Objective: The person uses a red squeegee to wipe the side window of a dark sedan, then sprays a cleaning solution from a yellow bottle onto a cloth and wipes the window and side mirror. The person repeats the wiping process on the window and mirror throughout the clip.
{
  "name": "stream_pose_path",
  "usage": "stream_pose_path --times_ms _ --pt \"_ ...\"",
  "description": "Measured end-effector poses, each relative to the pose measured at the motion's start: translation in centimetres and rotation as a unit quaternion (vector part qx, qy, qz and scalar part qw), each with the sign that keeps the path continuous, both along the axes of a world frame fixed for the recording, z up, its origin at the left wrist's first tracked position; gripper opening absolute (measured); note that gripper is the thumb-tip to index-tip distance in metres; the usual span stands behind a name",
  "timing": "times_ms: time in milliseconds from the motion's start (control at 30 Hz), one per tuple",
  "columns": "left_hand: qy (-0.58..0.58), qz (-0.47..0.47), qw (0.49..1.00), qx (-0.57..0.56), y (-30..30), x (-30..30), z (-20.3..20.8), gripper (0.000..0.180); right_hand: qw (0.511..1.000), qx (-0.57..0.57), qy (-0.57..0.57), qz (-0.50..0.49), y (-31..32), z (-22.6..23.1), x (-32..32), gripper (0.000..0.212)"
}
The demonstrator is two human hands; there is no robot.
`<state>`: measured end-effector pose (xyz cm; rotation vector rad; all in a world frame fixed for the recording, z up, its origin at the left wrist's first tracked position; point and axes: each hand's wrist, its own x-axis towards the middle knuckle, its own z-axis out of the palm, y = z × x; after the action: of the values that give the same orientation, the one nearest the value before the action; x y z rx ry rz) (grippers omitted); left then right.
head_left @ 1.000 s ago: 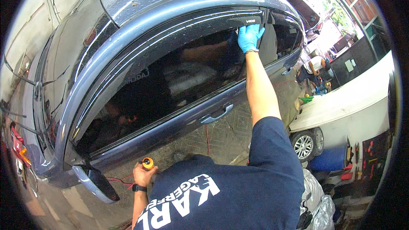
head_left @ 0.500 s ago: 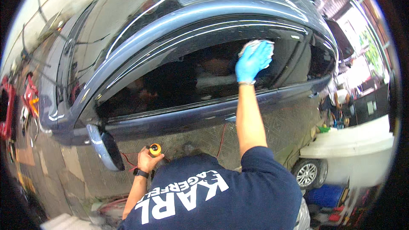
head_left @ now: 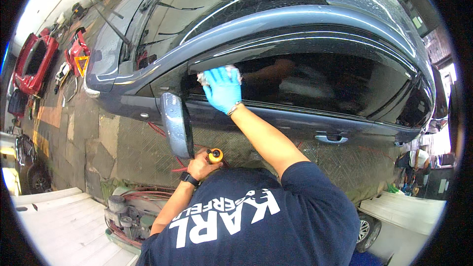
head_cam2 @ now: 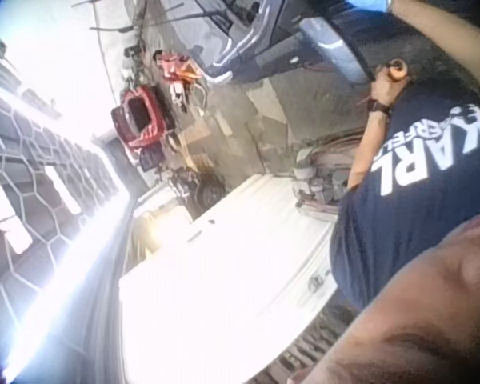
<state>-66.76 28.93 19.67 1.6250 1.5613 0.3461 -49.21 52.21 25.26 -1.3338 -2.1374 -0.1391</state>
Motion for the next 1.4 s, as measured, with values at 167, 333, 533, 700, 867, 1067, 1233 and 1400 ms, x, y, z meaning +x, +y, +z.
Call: stream_pose_path --times_ms 167,333,533,700,867,1067,1233,1400 --pt "0.012 -0.032 0.999 -0.013 -0.9 -1.1 -0.4 0.05 0.998 -0.034 0.022 0.054 -0.4 -5.8 -5.7 0.074" --pt "-0.027 -0.021 0.998 0.043 -1.2 -0.9 -1.5 0.054 0.982 -0.122 0.035 0.141 -1.2 -7.3 -4.6 0.073" --pt "0.0 -0.089 0.996 0.032 0.5 1.6 -1.6 0.047 0.981 -0.093 0.026 0.168 -2.6 -6.2 -0.4 0.055" --pt "0.015 -0.116 0.989 0.096 1.6 3.3 -1.4 0.045 0.986 0.012 0.035 0.16 -4.9 -6.0 9.7 0.051" --pt "0.041 -0.066 0.997 0.019 1.5 4.9 -1.5 0.049 0.989 -0.015 -0.103 0.108 -9.8 -4.0 24.3 0.05" --pt "0.045 -0.046 0.998 0.024 0.7 6.2 -0.8 0.046 0.984 -0.071 -0.146 0.078 -10.9 -5.3 26.2 0.054" --pt "0.017 -0.046 0.996 0.074 0.1 5.4 -1.1 0.04 0.985 -0.056 0.005 0.164 -6.7 -5.9 13.6 0.064" --pt "-0.004 -0.006 0.998 0.069 0.1 4.6 0.0 0.043 0.981 -0.024 -0.013 0.192 -1.5 -10.1 1.4 0.067"
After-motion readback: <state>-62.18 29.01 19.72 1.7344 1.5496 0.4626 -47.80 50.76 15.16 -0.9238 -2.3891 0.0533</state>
